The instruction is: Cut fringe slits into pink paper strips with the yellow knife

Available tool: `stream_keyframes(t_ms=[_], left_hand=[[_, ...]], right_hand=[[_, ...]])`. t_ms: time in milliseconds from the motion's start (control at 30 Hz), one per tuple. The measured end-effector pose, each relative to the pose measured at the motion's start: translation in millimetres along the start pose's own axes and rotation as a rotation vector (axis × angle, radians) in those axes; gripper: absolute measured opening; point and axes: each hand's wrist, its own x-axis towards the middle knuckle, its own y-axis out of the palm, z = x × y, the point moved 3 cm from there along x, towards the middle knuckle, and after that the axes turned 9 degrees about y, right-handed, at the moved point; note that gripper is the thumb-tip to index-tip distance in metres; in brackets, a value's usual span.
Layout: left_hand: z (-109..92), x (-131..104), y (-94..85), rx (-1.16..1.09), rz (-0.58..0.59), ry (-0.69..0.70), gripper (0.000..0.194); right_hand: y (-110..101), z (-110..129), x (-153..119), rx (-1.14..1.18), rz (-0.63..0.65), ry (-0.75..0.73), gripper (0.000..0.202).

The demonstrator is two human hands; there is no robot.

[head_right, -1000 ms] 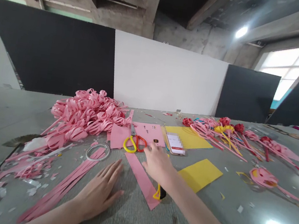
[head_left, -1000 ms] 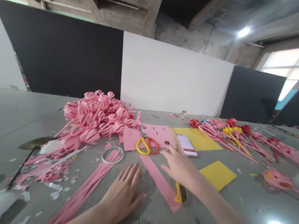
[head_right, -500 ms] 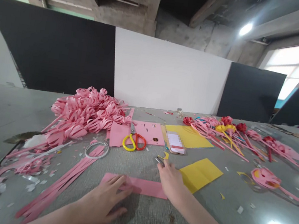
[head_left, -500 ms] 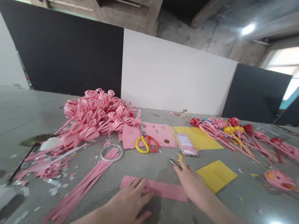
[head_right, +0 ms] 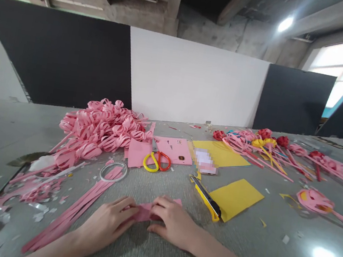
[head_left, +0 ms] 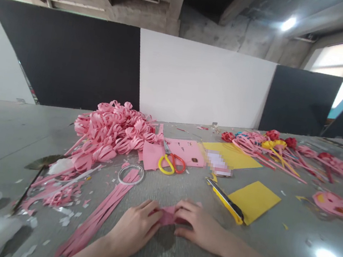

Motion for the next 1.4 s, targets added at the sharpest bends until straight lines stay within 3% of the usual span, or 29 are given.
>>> stream_keyframes(t_ms=[100, 300, 400, 467, 667, 833, 1200, 1400], left_hand=[[-1.1, -0.6, 0.3, 0.033, 0.005, 0.014, 0.018], [-2.7, -1.8, 0.2, 0.043, -0.007, 0.001, 0.01], [-4.0, -1.7, 2.7, 0.102, -0.015, 0.065, 0.007], [-4.2, -1.5, 5.1, 0.137, -0.02, 0.107, 0.014], [-2.2, -1.5, 8.0, 0.043, -0.074, 0.065, 0.018], [-6.0, 0.0, 9.8, 0.048, -0.048, 0.155, 0.02], [0.8, 1.8, 0.3, 0.056, 0.07, 0.008, 0.019], [5.8, 2.7, 0.7, 0.026, 0.087, -0.052, 0.018]], right_hand=[[10.6, -3.5, 0.2, 0.018, -0.046, -0.012, 0.009], [19.4, -6.9, -4.3, -0.063, -0.087, -0.057, 0.021], [26.5, -10.6, -6.1, -0.161, -0.122, -0.069, 0.019], [30.5, -13.1, -5.9, -0.211, -0.137, -0.086, 0.017], [28.6, -6.0, -3.9, -0.28, -0.175, -0.085, 0.014], [29.5, 1.2, -4.5, -0.344, -0.181, -0.03, 0.011], [22.0, -0.2, -3.9, -0.22, -0.16, 0.037, 0.016], [21.8, -8.3, -2.1, -0.271, -0.18, 0.098, 0.018]])
